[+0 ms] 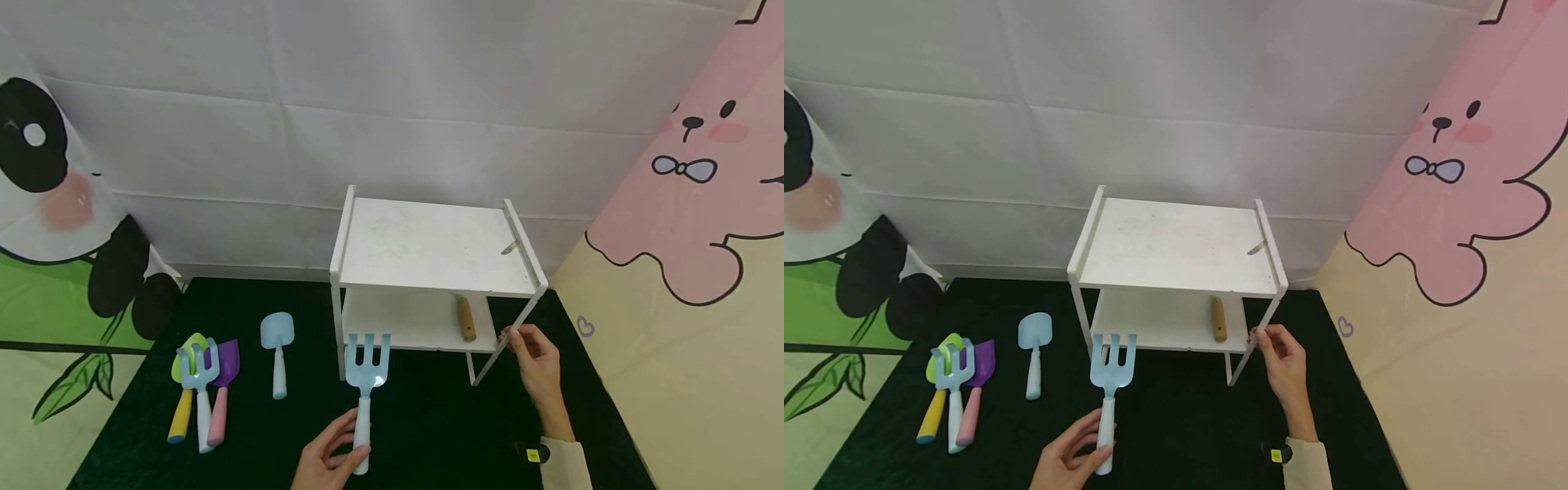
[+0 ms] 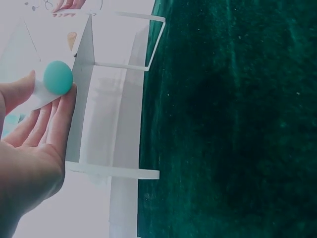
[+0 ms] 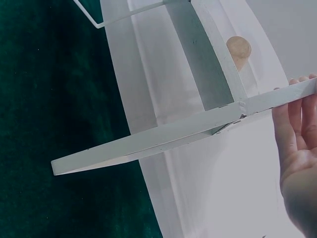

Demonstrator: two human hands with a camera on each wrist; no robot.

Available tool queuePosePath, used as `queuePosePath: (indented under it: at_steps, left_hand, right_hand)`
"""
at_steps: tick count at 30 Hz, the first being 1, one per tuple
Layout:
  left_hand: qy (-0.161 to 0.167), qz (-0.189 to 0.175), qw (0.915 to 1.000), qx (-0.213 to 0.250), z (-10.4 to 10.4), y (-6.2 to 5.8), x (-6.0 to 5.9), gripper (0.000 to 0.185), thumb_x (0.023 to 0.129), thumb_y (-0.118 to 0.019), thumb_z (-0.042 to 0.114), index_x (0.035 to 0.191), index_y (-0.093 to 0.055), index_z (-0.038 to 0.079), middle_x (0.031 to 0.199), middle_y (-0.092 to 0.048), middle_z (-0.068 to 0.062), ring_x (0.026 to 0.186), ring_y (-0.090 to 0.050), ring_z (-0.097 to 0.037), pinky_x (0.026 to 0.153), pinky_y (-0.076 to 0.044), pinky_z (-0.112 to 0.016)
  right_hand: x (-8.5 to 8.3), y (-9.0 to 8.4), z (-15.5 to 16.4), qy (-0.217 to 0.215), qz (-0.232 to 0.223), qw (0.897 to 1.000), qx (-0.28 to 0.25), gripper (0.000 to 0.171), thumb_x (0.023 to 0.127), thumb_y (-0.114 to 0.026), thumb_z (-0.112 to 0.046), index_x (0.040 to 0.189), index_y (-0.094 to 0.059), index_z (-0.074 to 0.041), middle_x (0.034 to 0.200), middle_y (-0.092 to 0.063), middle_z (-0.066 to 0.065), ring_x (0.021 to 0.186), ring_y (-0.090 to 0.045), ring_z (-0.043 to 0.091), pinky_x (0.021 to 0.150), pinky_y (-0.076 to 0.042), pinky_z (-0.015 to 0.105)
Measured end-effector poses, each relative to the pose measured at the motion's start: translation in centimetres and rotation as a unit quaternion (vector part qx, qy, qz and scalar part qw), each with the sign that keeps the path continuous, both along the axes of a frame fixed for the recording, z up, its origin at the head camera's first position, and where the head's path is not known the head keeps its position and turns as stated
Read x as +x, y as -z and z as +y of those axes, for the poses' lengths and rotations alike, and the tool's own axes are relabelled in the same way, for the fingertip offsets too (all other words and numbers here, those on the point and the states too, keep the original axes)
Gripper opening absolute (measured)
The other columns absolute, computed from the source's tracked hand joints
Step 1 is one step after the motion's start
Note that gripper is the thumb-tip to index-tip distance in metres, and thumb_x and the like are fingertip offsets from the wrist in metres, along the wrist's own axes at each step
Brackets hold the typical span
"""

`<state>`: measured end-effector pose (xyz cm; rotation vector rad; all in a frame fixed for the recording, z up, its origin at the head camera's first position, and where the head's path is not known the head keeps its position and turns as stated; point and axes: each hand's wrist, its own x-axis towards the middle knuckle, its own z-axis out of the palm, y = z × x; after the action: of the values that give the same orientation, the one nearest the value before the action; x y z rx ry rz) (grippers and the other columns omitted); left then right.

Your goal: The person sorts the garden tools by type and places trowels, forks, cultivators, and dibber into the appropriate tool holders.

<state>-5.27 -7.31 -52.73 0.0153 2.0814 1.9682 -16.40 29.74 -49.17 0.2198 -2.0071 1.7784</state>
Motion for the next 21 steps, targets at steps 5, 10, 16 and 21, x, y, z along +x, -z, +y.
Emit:
queuePosePath:
  at_steps: [5,10,16,21]
  left_hand:
    - [0.012,0.007,0.9999,0.002,0.4,-0.1,-0.6,0.076,0.091,-0.078,0.031,0.148,-0.044,-0.005,0.134,-0.057,-0.025,0.115,-0.064,-0.036,0.082,-0.061,-0.032]
    - [0.017,0.016,0.9997,0.004,1.0,-0.2,-1.1,0.073,0.093,-0.076,0.030,0.149,-0.044,-0.003,0.135,-0.057,-0.025,0.115,-0.064,-0.037,0.083,-0.061,-0.032]
    - [0.022,0.016,0.9995,0.013,1.5,-0.6,-1.6,0.076,0.093,-0.076,0.035,0.151,-0.043,-0.001,0.138,-0.055,-0.025,0.119,-0.062,-0.037,0.085,-0.061,-0.032]
    - [0.021,0.021,0.9995,0.014,1.9,-1.1,-2.1,0.076,0.093,-0.076,0.037,0.151,-0.044,0.000,0.139,-0.056,-0.023,0.120,-0.062,-0.036,0.087,-0.060,-0.033]
  right_hand:
    - [0.0,0.1,0.1,-0.002,-0.007,1.000,-0.007,0.013,0.104,-0.051,0.006,0.104,-0.059,0.016,0.102,-0.072,0.000,0.093,-0.072,0.015,0.089,-0.057,0.022]
    - [0.0,0.2,0.1,0.000,-0.007,1.000,-0.009,0.015,0.105,-0.053,0.003,0.104,-0.060,0.016,0.102,-0.073,0.001,0.093,-0.072,0.017,0.090,-0.057,0.024]
    - [0.0,0.3,0.2,-0.005,-0.001,1.000,-0.008,0.015,0.105,-0.052,0.003,0.104,-0.059,0.016,0.102,-0.072,0.000,0.092,-0.071,0.012,0.090,-0.057,0.023]
    - [0.0,0.2,0.2,-0.004,-0.001,1.000,-0.004,0.015,0.106,-0.052,0.003,0.105,-0.060,0.016,0.102,-0.072,0.000,0.093,-0.071,0.013,0.090,-0.057,0.022]
